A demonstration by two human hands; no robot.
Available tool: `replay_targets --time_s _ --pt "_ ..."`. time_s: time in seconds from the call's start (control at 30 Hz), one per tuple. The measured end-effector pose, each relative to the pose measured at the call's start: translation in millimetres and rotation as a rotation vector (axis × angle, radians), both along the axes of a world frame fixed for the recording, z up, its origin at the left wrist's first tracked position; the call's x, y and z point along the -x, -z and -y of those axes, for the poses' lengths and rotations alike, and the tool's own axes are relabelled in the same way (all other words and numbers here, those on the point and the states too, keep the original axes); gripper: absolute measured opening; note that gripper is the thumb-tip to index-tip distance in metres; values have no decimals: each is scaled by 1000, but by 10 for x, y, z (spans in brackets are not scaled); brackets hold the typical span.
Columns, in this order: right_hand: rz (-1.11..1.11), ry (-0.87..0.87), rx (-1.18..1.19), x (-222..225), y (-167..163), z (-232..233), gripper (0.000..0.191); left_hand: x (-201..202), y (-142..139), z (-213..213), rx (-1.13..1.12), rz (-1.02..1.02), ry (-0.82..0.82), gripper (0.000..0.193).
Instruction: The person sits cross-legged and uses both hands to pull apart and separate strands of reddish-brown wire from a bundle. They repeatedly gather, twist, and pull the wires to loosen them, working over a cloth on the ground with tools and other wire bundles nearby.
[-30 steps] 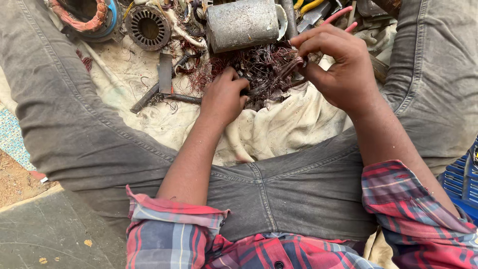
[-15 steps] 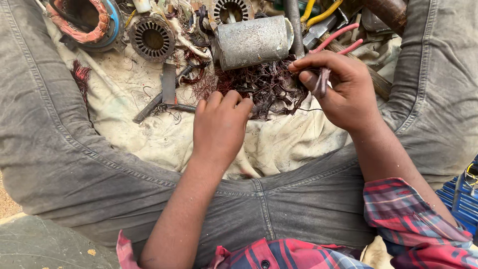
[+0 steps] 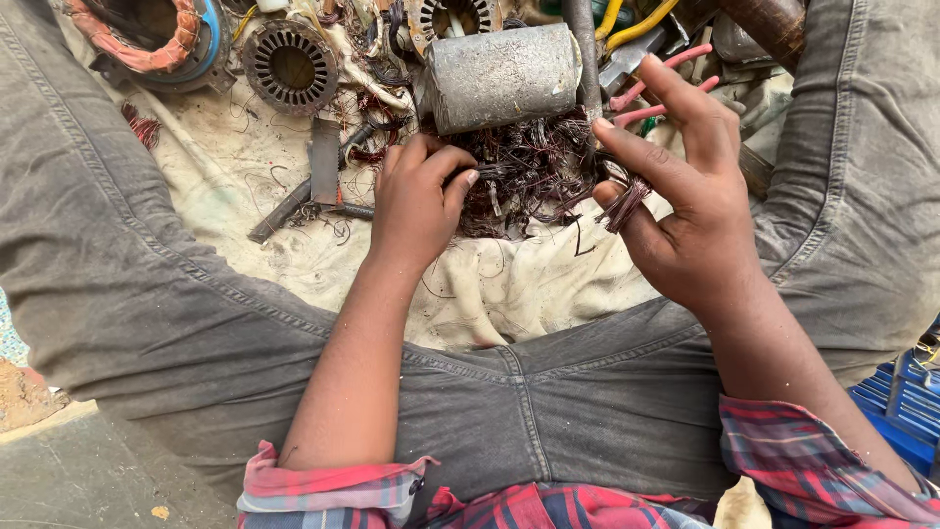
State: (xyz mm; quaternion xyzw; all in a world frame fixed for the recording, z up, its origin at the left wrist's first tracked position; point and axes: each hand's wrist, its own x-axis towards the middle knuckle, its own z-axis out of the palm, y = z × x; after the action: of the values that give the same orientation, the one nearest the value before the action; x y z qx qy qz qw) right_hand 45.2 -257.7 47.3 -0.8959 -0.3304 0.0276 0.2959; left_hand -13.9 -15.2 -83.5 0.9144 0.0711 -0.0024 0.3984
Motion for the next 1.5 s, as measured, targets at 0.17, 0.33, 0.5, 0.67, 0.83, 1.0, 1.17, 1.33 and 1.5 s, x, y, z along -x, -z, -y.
replay_targets --time_s 0.17,0.33,0.5,0.67,0.83,1.0,1.17,1.33,1.5 --pt "-1 -10 36 3 251 -64 43 -17 35 31 61 -206 50 31" --pt "-294 70 -260 -30 444 -75 45 12 60 62 -37 -313 94 31" --pt "-1136 384 -923 -56 444 -53 50 0 43 61 -14 -264 11 16" --pt "-379 92 -337 -61 443 8 47 -15 -32 44 -111 -81 -33 13" --pt "-645 216 -532 -101 446 1 46 43 -201 4 -129 -23 35 13" --pt "46 -10 6 -93 350 -46 42 13 -299 -23 113 25 57 15" --pt "-156 71 -291 -63 263 -81 40 10 -323 -11 297 171 101 15" --pt "-370 74 -623 -54 239 -86 36 -3 -334 -4 872 -73 -33 21" --pt "-484 227 -273 37 264 -150 31 -42 -339 -12 1063 -201 -54 22"
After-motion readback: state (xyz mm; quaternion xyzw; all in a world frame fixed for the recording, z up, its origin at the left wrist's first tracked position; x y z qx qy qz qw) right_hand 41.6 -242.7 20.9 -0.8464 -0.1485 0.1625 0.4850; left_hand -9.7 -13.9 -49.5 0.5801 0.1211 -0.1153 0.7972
